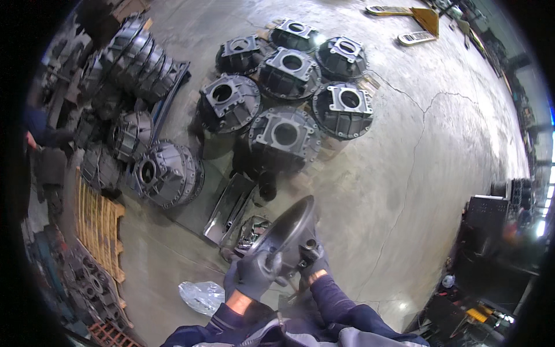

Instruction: The person assembles metal engine components by inserting cylindrical pins and tapping them into place with a hammer. They repeatedly pick up parts, align them, insert pins, and strike them to secure the assembly before moving to the next unit.

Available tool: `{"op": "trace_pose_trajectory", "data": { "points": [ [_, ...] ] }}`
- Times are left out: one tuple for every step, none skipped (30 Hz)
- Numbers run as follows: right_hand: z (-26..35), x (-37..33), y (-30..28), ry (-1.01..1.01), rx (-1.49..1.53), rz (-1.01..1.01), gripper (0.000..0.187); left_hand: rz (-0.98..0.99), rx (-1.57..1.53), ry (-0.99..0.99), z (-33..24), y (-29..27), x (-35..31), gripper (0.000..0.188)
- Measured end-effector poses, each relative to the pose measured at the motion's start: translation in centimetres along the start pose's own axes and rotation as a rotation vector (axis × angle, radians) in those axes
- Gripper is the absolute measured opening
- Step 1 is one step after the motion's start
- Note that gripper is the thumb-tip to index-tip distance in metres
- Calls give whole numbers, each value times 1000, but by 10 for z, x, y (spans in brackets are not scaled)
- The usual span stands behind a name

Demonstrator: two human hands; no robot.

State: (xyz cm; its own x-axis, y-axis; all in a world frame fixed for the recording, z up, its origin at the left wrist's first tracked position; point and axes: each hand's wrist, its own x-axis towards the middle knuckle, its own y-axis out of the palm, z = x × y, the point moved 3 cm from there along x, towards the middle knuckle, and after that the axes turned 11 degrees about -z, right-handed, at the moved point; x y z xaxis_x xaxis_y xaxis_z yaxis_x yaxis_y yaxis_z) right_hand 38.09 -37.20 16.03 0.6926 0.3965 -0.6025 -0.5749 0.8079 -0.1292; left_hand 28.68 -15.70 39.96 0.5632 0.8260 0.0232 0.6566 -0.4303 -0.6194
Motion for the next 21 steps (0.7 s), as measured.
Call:
{"op": "trace_pose_trajectory", "data": {
  "points": [
    [-1, 5, -23, 108, 133, -95, 51, 29, 28, -8, -19, 11, 5, 32],
    [4, 10, -41, 88, 241, -73, 60, 37, 31, 24, -36, 23, 8, 32],
    [10, 14, -60, 115, 341, -56, 61, 40, 38, 44, -55, 35, 10, 32],
    [16, 15, -78, 338, 580, -45, 59, 42, 45, 64, -73, 48, 11, 31],
    [21, 14, -96, 709, 887, -128, 56, 44, 52, 84, -91, 62, 12, 30],
    [35, 19, -114, 739, 867, -215, 51, 63, 52, 83, -106, 76, 15, 28],
    [54, 23, -127, 699, 958, -194, 46, 67, 51, 91, -120, 88, 20, 26],
    [77, 32, -144, 561, 827, -248, 43, 101, 19, 89, -135, 102, 26, 24],
    [99, 35, -158, 444, 696, -280, 40, 133, 43, 62, -150, 111, 26, 24],
    [122, 36, -172, 376, 673, -256, 38, 171, 66, 34, -164, 122, 29, 25],
    [145, 36, -186, 309, 734, -259, 37, 226, 101, 3, -176, 134, 36, 26],
    [166, 35, -201, 291, 872, -270, 38, 249, 39, -55, -190, 143, 40, 27],
    [190, 36, -212, 168, 1009, -156, 44, 256, 86, 24, -205, 155, 49, 26],
    [202, 31, -228, 313, 949, -293, 45, 381, 66, 26, -215, 162, 53, 27],
    [216, 28, -246, 330, 916, -367, 39, 433, -1, -9, -230, 175, 59, 28],
    [231, 26, -263, 258, 836, -397, 32, 404, -179, -27, -245, 184, 65, 24],
    [241, 27, -281, 329, 864, -483, 26, 378, -304, -11, -262, 193, 72, 20],
    [253, 32, -297, 336, 864, -493, 25, 370, -321, 16, -279, 203, 78, 16],
    [266, 38, -312, 296, 889, -439, 24, 379, -200, -29, -292, 208, 82, 15],
    [279, 45, -324, 206, 919, -506, 25, 370, -241, 28, -309, 215, 93, 15],
    [294, 62, -332, 77, 970, -497, 26, 326, -281, 87, -322, 223, 110, 16]
  ]
}}
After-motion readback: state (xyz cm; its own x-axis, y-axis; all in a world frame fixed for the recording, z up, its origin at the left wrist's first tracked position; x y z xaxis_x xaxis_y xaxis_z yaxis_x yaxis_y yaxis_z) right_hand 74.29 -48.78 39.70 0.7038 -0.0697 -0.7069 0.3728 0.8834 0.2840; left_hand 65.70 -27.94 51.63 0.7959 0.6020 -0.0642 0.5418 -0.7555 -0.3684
